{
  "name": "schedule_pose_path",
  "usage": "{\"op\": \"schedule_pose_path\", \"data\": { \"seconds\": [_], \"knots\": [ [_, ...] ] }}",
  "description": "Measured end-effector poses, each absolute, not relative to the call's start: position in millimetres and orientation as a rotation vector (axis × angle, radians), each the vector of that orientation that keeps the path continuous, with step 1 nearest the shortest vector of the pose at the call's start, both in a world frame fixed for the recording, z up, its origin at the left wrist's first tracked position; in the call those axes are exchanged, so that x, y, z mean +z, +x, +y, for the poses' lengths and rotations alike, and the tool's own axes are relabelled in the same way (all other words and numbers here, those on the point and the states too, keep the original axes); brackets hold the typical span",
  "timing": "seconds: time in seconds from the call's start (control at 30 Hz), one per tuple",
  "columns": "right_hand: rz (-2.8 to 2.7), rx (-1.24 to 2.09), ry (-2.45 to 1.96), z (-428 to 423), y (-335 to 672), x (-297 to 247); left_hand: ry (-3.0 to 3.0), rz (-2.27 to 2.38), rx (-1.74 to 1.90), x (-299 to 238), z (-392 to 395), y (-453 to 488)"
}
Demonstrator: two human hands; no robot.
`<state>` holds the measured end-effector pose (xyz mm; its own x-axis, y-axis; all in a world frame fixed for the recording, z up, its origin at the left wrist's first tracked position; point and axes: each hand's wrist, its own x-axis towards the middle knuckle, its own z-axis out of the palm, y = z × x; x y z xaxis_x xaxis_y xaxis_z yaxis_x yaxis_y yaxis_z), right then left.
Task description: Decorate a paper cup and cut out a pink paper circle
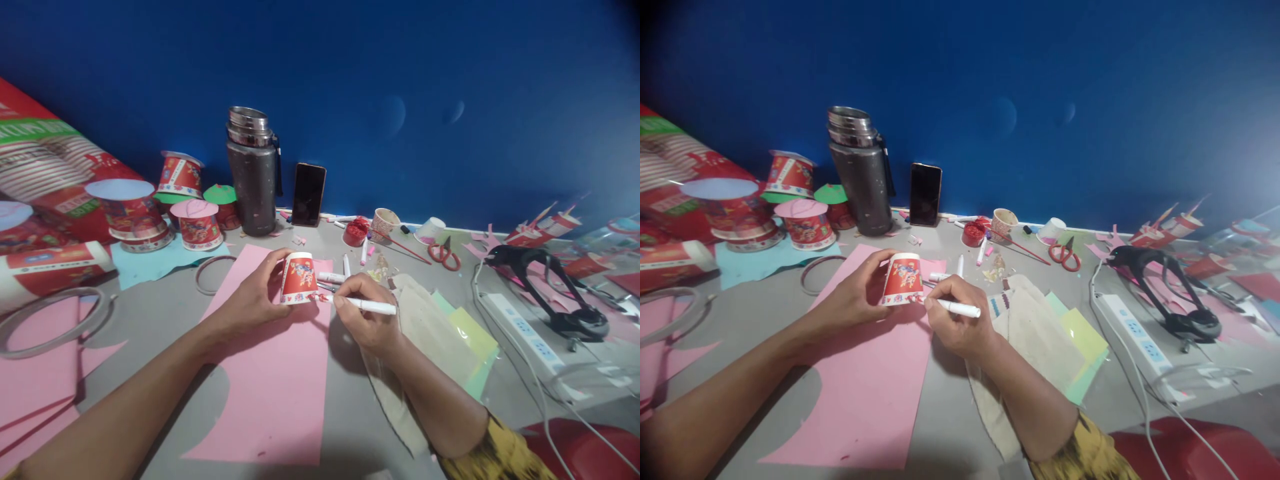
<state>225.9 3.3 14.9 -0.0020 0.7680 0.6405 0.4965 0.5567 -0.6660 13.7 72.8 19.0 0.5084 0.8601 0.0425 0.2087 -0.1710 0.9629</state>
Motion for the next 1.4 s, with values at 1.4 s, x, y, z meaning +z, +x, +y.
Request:
{"op": "schedule_pose_path", "data": {
  "seconds": [1.4],
  "knots": [
    [-1.661, 0.32, -1.055, 3.6, 225.2, 17.2, 1.704, 0.965, 0.73, 23.8, 69.6, 14.1]
  ]
}}
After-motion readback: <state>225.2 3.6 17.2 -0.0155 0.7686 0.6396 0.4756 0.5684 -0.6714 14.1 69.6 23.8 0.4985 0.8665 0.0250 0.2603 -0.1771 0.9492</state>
